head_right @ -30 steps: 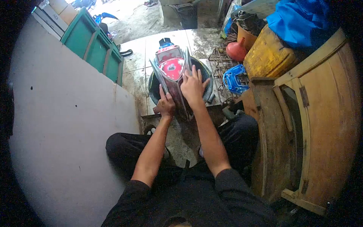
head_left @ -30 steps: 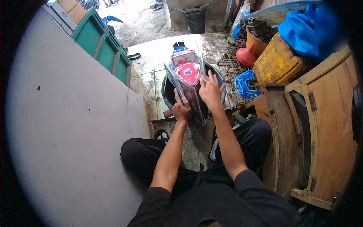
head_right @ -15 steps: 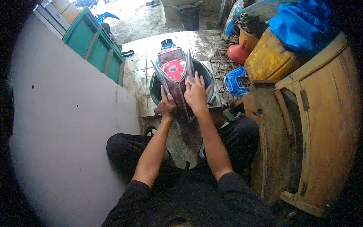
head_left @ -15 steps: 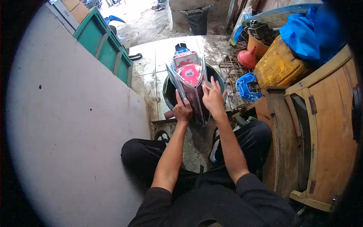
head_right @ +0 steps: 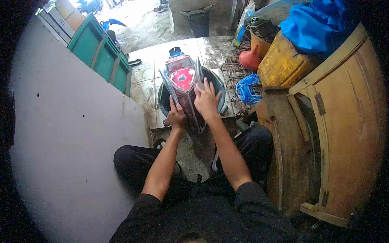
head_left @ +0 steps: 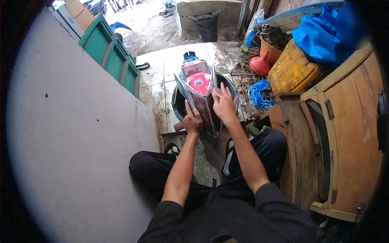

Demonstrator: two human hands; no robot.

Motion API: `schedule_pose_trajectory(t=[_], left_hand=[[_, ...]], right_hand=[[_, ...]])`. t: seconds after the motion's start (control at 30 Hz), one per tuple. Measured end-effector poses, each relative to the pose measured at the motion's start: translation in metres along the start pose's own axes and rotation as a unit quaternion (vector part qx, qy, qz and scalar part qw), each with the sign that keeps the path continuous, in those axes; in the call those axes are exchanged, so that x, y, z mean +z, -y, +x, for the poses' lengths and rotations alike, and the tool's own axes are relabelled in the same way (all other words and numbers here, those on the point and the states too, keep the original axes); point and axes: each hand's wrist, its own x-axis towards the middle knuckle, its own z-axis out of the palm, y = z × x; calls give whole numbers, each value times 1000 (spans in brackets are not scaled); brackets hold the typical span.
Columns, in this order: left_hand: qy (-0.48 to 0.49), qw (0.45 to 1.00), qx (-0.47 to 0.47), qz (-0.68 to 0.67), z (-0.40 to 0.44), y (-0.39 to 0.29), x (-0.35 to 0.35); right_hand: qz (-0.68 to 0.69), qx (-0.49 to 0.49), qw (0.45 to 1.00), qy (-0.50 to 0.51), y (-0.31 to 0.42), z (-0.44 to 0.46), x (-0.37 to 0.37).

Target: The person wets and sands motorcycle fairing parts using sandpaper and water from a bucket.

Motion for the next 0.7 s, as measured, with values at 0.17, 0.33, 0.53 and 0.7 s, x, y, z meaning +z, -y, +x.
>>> schedule_pose_trajectory(t=[0.17,0.33,0.53,0.7], left_hand=[[-6,1000,3,30,4,2,7],[7,1000,-2,26,4,1,4],[4,1000,1,17,3,1,-1],[0,999,0,36,3,-4,3]], right_hand=[[-11,13,999,-29,2,-9,6],[-1,21,999,-41,6,35,1],[-2,5,999,-34,8,-4,7],[-9,27,999,-45,5,19,9]])
